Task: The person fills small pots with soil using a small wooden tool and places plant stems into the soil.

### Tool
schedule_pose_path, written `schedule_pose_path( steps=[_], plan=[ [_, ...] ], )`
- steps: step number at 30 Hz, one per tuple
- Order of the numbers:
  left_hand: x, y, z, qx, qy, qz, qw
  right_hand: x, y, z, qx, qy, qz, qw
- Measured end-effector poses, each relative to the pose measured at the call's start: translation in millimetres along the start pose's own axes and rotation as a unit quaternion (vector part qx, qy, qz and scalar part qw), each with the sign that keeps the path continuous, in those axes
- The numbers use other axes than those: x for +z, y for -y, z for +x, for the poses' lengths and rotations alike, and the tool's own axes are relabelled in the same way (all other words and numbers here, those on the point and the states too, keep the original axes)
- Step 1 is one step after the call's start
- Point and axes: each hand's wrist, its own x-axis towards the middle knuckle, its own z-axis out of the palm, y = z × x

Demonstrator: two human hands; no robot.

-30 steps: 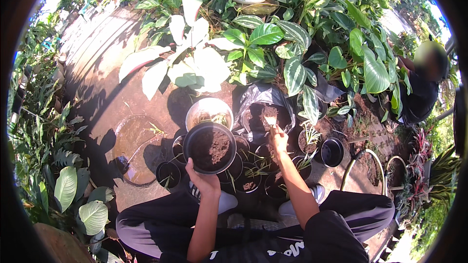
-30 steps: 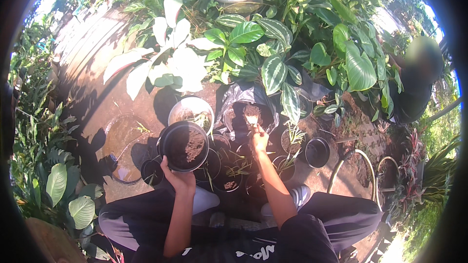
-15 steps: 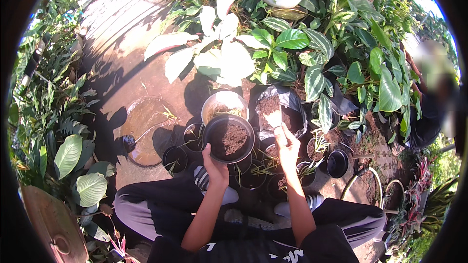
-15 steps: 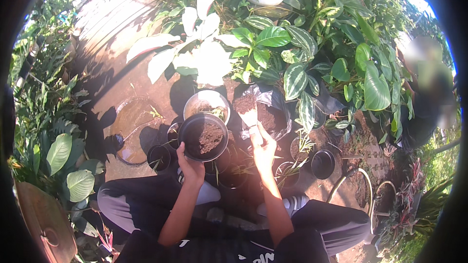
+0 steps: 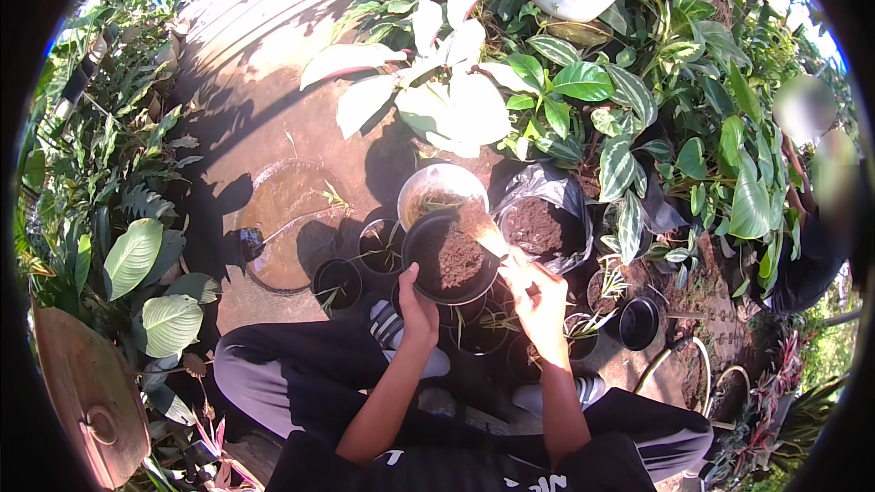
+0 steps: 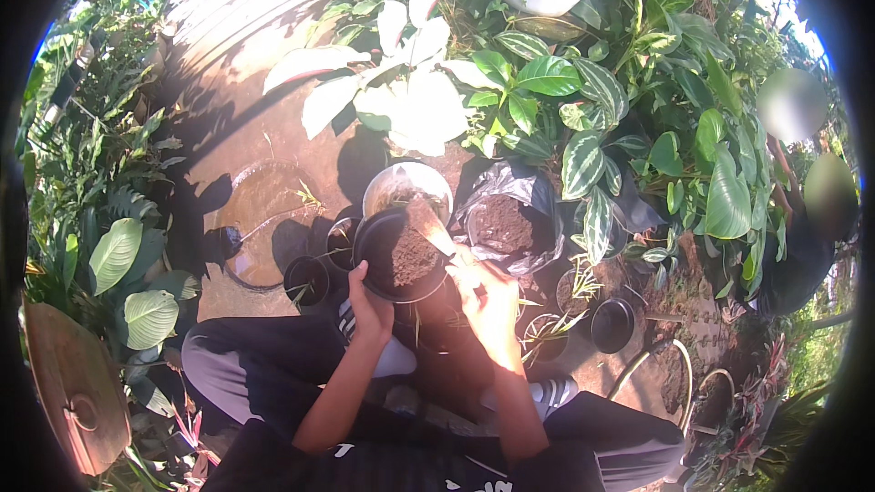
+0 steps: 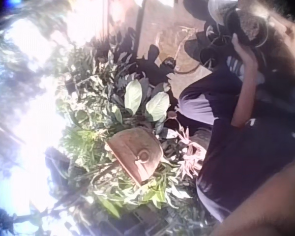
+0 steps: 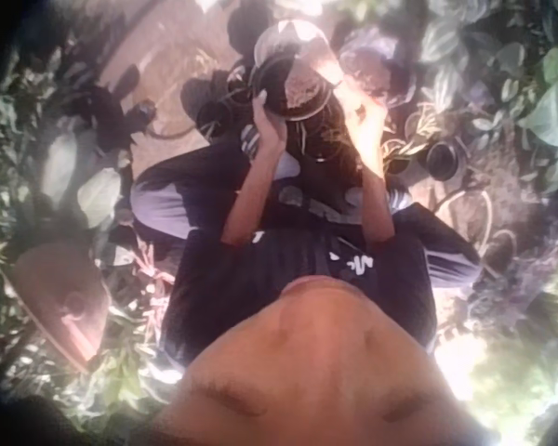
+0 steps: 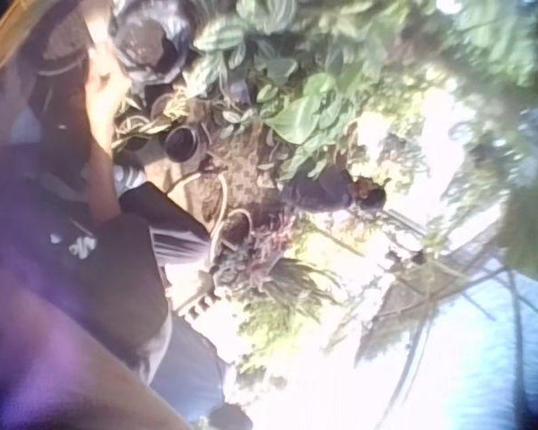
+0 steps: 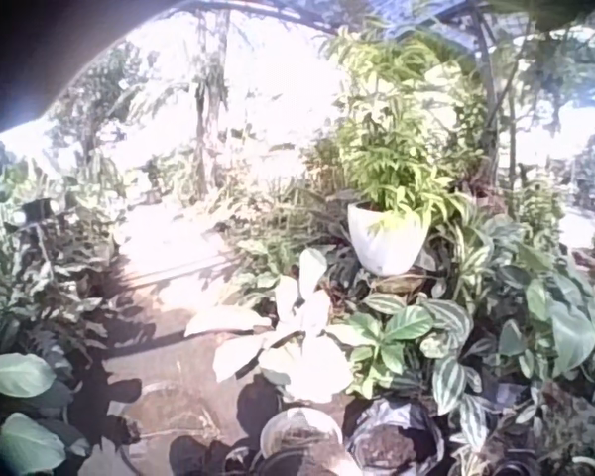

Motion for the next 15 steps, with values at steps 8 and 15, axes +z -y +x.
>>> schedule_pose_path(
  steps=[8,15],
  plan=[
    [-6.8,-12.9,8.7,0.030,-0.022,-0.008,0.999,-55.3,-87.2,20.1,0.255,0.001,0.174,0.951],
    [0.1,-15.4,8.6,0.011,-0.036,-0.006,0.999,-47.8,-258.7,47.0,0.373,0.027,0.018,0.927]
  ],
)
